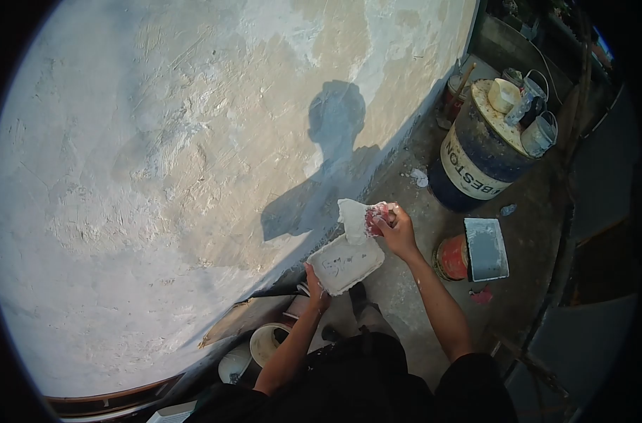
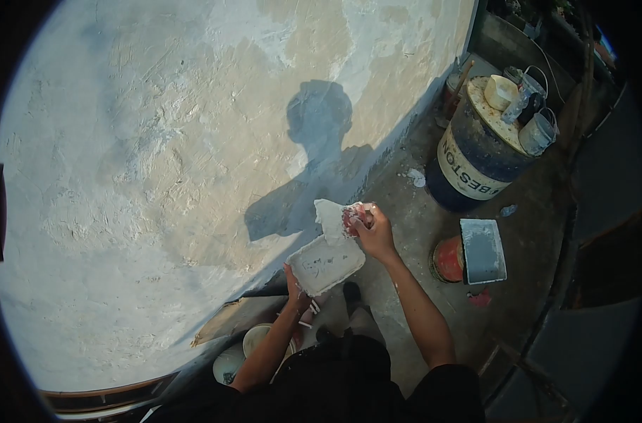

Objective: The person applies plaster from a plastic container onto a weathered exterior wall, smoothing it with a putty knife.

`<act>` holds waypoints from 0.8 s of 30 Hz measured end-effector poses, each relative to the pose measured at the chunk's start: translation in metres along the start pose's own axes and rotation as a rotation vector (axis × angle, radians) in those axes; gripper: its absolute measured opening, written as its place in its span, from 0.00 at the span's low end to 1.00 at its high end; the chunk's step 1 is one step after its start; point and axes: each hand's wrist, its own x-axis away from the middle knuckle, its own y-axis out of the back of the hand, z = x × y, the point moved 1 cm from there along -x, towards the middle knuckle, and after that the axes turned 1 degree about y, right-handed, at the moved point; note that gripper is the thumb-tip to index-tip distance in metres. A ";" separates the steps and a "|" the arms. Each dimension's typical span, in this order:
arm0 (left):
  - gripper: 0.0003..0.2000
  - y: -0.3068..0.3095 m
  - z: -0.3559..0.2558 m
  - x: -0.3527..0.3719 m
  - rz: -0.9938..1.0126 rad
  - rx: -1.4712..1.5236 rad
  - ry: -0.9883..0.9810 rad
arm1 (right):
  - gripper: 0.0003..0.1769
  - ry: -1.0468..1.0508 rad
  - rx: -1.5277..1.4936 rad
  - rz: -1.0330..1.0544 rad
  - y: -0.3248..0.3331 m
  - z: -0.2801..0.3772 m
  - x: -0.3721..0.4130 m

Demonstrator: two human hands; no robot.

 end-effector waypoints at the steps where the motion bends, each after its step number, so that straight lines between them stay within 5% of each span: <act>1: 0.32 0.004 -0.001 -0.009 -0.026 -0.007 0.020 | 0.11 -0.106 -0.185 -0.093 -0.003 -0.011 -0.019; 9: 0.35 0.035 -0.008 -0.051 -0.156 -0.115 -0.003 | 0.11 -0.267 -0.025 -0.587 -0.110 -0.146 -0.151; 15: 0.36 0.061 -0.020 -0.040 -0.189 -0.177 -0.028 | 0.10 -0.126 -0.113 -0.463 -0.181 -0.143 -0.147; 19: 0.39 0.176 0.014 -0.048 -0.152 -0.530 -0.295 | 0.08 -0.126 -0.210 -0.285 -0.172 -0.119 -0.130; 21: 0.40 0.170 0.012 -0.050 -0.143 -0.556 -0.288 | 0.09 -0.137 -0.180 -0.260 -0.162 -0.124 -0.122; 24: 0.41 0.080 -0.014 -0.050 -0.185 -0.343 -0.084 | 0.12 -0.129 -0.244 -0.366 -0.127 -0.133 -0.118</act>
